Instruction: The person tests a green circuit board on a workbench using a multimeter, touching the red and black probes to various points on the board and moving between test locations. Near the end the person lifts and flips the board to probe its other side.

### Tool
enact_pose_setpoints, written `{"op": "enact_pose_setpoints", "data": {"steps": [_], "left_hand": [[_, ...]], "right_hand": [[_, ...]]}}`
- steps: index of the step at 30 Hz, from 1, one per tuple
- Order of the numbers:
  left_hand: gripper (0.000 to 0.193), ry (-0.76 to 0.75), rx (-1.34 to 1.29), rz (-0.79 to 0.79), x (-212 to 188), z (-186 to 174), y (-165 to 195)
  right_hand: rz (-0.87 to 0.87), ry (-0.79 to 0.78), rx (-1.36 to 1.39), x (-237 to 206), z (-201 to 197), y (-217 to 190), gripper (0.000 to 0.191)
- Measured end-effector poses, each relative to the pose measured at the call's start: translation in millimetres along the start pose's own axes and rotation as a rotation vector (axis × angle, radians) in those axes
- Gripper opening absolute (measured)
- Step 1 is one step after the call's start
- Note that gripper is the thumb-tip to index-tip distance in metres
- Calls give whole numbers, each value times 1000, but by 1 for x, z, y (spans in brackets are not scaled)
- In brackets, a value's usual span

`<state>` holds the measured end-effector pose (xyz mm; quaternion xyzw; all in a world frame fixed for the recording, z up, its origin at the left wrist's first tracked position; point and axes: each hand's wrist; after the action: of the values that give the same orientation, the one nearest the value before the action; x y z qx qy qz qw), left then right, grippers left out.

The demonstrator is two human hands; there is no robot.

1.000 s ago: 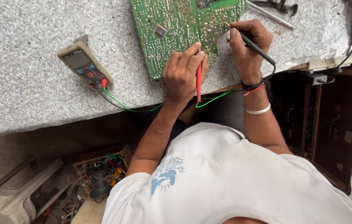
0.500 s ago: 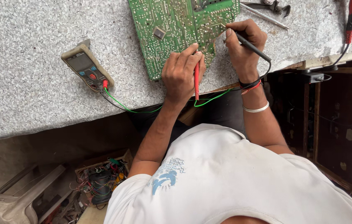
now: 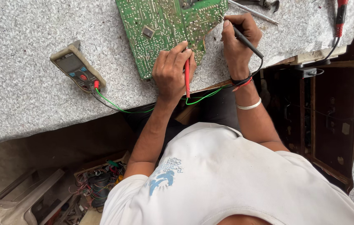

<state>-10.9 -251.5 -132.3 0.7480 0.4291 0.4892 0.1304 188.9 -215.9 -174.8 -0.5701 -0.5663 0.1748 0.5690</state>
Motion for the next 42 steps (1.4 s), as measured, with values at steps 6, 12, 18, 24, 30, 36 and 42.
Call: {"op": "enact_pose_setpoints", "data": {"steps": [6, 12, 18, 24, 30, 36, 42], "left_hand": [[19, 13, 11, 18, 0, 0, 0], [20, 0, -3, 3, 3, -2, 2], [19, 8, 12, 20, 5, -1, 3], [19, 9, 25, 29, 5, -1, 3], [19, 1, 16, 21, 5, -1, 4], [18, -2, 24, 28, 5, 0, 5], [18, -2, 32, 33, 6, 1, 5]], "right_hand": [[12, -10, -48, -2, -2, -1, 5], [16, -60, -85, -1, 0, -8, 3], [-25, -70, -83, 2, 1, -7, 3], [-65, -49, -151, 1, 2, -13, 3], [-30, -53, -135, 4, 2, -15, 2], [-14, -38, -122, 3, 2, -16, 3], [-37, -40, -109, 4, 1, -17, 4]]}}
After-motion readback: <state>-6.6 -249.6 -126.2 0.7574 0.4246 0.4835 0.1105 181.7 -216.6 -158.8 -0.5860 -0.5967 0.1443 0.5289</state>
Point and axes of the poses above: each hand's wrist, its own x-axis towards the middle knuckle, its own z-axis out of the palm, y = z × x, and after that the axes turned 13 degrees about -x, right-handed
